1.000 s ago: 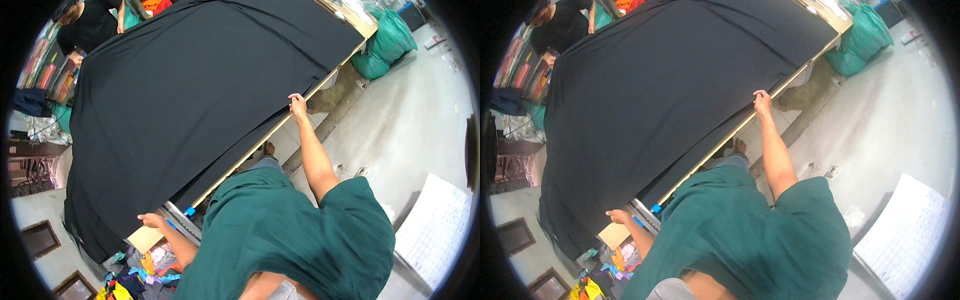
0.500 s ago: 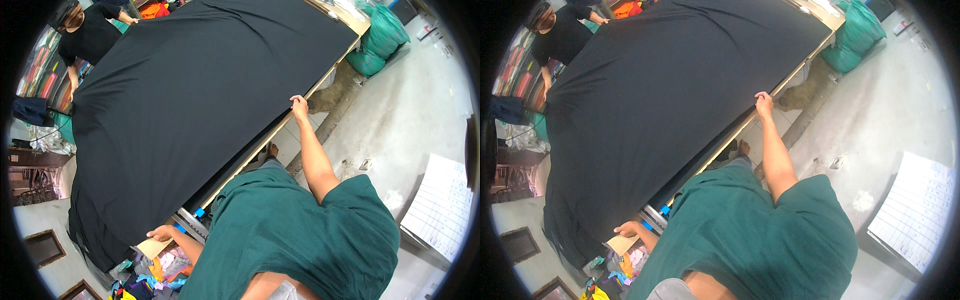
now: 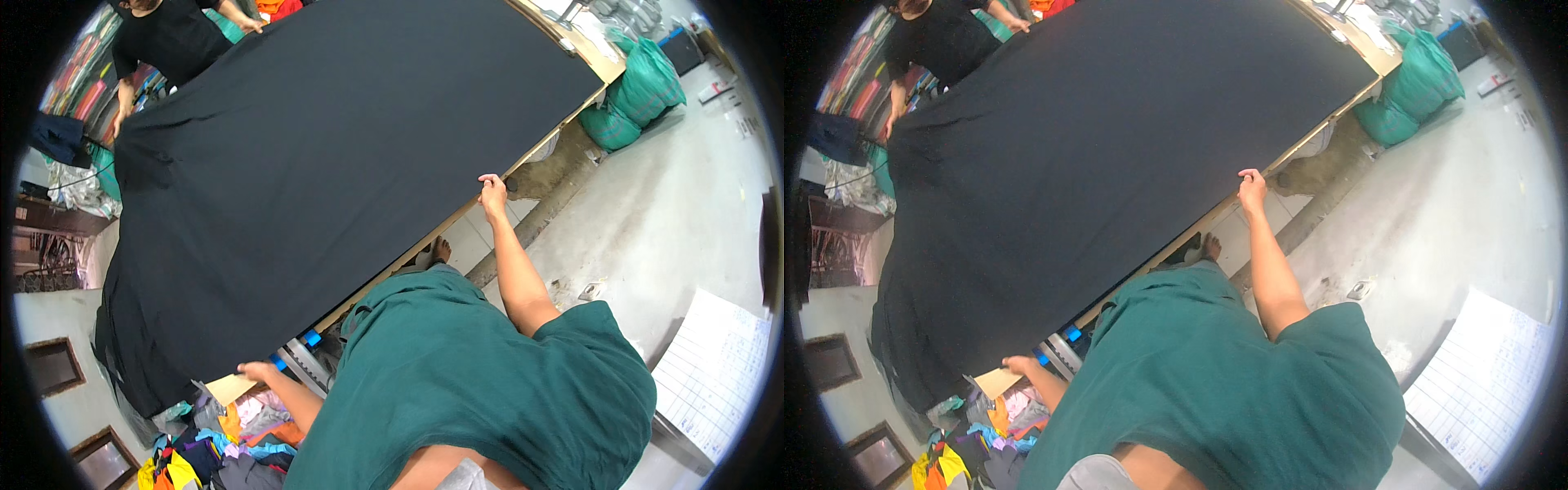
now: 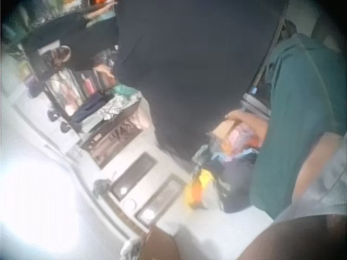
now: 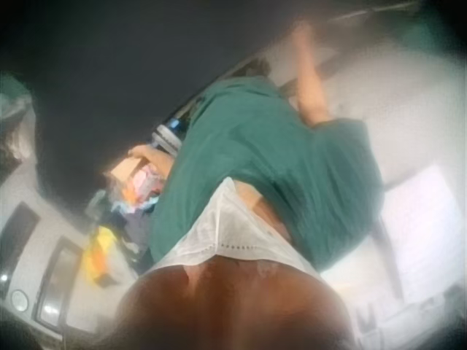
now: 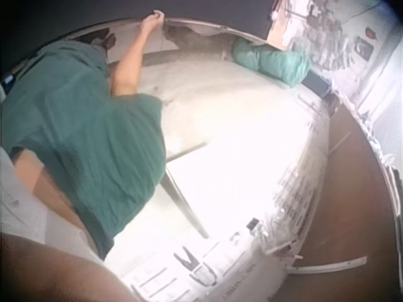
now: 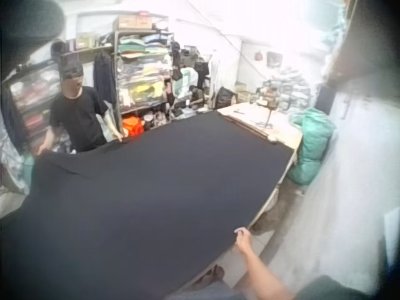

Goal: The person spreads a large piece of black fabric on a table and smooths it out. They then use a long, motorized electric fabric cutter to cut the fabric into straight sections, repeating the process of smoothing and cutting multiple times.

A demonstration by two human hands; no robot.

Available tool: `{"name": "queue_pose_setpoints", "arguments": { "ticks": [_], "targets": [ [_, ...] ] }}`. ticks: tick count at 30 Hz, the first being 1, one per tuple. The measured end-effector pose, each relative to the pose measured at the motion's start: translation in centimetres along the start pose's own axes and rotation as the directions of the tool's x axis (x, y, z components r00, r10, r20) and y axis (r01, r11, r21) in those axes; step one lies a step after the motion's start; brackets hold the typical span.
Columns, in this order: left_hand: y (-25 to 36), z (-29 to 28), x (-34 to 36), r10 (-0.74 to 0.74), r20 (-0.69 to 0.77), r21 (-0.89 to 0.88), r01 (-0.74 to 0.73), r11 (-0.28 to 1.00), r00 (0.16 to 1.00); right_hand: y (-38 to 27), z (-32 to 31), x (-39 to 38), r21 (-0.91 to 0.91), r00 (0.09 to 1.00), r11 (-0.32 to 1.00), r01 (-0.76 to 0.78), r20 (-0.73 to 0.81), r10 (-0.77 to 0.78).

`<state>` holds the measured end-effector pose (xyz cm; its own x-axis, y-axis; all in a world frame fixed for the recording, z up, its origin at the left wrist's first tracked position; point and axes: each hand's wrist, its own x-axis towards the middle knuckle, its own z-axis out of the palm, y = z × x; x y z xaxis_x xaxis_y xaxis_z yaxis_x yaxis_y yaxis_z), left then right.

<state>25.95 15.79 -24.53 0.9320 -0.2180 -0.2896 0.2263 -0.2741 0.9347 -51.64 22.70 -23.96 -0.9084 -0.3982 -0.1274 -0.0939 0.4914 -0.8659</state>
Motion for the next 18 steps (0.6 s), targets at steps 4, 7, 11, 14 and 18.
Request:
{"name": "queue_pose_setpoints", "arguments": {
  "ticks": [4,7,11,14,18],
  "targets": [
    [-3.8,0.4,1.7,0.085,0.093,0.610,-0.124,0.782,0.992,-1.8,-0.2,-1.9,0.074,0.967,0.983,-0.168,0.208,0.149],
    [-4.4,0.5,0.7,0.132,0.179,0.541,-0.210,0.814,0.975,-2.9,0.6,-3.5,0.056,0.949,0.976,-0.210,0.253,0.190],
    [-3.4,0.3,-1.0,0.173,0.288,0.620,-0.322,0.716,0.942,-3.6,1.7,-5.6,0.050,0.911,0.967,-0.251,0.350,0.218],
    [-3.0,-0.1,-1.4,0.150,0.334,0.414,-0.288,0.864,0.930,-3.7,2.4,-6.6,0.022,0.879,0.971,-0.239,0.429,0.207],
    [-3.0,-1.2,-1.2,0.186,0.339,0.199,-0.263,0.944,0.922,-3.5,2.6,-7.2,0.043,0.891,0.975,-0.218,0.416,0.181]
  ]
}}
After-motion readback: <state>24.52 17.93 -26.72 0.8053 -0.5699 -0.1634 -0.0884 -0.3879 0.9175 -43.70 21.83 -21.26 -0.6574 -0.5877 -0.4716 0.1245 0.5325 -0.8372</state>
